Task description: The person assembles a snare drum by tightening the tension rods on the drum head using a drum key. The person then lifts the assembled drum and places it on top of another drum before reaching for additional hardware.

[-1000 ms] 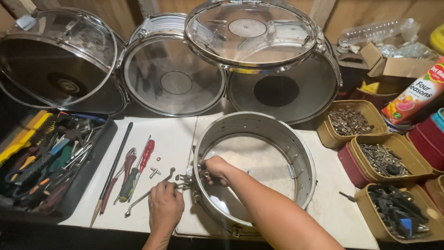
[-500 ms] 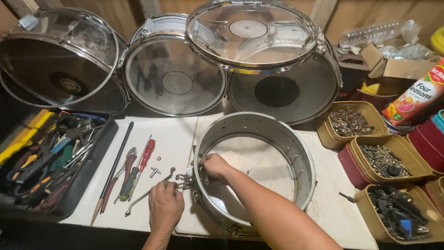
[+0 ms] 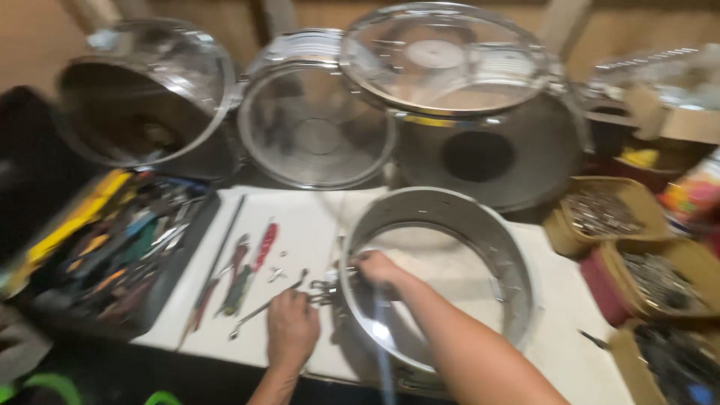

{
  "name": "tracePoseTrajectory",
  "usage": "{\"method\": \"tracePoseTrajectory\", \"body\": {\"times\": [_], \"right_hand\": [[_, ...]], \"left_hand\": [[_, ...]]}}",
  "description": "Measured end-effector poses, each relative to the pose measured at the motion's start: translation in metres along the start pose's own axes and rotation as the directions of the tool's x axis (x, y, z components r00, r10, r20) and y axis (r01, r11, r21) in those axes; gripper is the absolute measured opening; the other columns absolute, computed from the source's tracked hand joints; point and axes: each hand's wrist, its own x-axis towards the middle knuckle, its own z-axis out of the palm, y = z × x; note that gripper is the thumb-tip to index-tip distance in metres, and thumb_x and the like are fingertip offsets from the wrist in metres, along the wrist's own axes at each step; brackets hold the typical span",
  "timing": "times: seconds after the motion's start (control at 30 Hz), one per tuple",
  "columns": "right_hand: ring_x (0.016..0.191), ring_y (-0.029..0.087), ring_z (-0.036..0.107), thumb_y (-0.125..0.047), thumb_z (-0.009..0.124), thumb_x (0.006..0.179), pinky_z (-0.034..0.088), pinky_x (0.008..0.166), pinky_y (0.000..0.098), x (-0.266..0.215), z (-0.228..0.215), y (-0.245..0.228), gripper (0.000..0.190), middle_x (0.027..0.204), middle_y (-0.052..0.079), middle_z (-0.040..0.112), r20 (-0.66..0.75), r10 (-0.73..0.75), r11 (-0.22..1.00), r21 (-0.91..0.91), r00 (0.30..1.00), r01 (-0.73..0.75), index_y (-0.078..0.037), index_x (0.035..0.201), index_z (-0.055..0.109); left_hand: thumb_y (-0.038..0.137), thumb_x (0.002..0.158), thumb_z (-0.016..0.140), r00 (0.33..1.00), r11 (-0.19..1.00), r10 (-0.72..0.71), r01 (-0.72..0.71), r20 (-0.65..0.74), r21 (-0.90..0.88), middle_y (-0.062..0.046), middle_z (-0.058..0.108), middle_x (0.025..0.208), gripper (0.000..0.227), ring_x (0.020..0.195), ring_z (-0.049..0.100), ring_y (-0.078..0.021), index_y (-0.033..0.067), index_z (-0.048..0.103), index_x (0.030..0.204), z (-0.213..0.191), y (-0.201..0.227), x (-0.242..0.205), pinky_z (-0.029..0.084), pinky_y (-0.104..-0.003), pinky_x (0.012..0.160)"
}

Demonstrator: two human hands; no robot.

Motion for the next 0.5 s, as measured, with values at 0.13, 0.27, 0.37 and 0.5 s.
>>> {"method": "tracePoseTrajectory", "body": {"times": [0.13, 0.27, 0.37, 0.5], "right_hand": [[0.085, 0.018, 0.067, -0.024, 0.064, 0.088, 0.049, 0.077, 0.0327, 0.016, -0.006, 0.015, 0.022, 0.094, 0.008, 0.077, -0.139, -0.081, 0.991, -0.119, 0.987, 0.065, -0.011, 0.094, 0.080], [0.084, 0.027, 0.071, -0.029, 0.062, 0.081, 0.049, 0.077, 0.0409, 0.005, -0.018, 0.011, 0.017, 0.088, 0.009, 0.078, -0.238, -0.139, 0.919, -0.393, 0.961, 0.035, -0.015, 0.086, 0.072], [0.095, 0.029, 0.072, -0.027, 0.068, 0.079, 0.052, 0.087, 0.0390, -0.006, -0.024, 0.002, 0.019, 0.098, 0.008, 0.080, -0.242, -0.178, 0.878, -0.477, 0.954, 0.043, -0.017, 0.093, 0.075], [0.107, 0.036, 0.069, -0.022, 0.063, 0.087, 0.052, 0.095, 0.0441, -0.048, -0.029, -0.042, 0.028, 0.113, 0.015, 0.076, -0.227, -0.131, 0.854, -0.521, 0.965, -0.006, -0.008, 0.111, 0.070]], "left_hand": [[0.020, 0.078, 0.063, 0.986, 0.994, -0.111, 0.112, 0.127, -0.001, -0.014, 0.058, 0.092, 0.017, 0.088, 0.054, -0.0372, 0.0082, 0.065, 0.088, -0.009, 0.005, 0.000, 0.046, -0.052, 0.080], [0.021, 0.081, 0.061, 0.966, 0.983, -0.181, 0.185, 0.187, -0.003, -0.012, 0.062, 0.097, 0.020, 0.091, 0.055, -0.0349, 0.0093, 0.070, 0.095, -0.013, 0.009, 0.001, 0.047, -0.051, 0.079], [0.022, 0.081, 0.062, 0.973, 0.986, -0.161, 0.164, 0.167, -0.002, -0.011, 0.059, 0.095, 0.017, 0.090, 0.055, -0.0347, 0.0106, 0.068, 0.092, -0.019, 0.011, 0.003, 0.046, -0.051, 0.077], [0.023, 0.093, 0.054, 0.907, 0.963, -0.245, 0.268, 0.343, -0.021, -0.006, 0.061, 0.104, 0.022, 0.100, 0.053, -0.0270, 0.0113, 0.069, 0.103, -0.031, 0.014, 0.007, 0.046, -0.045, 0.084]]}}
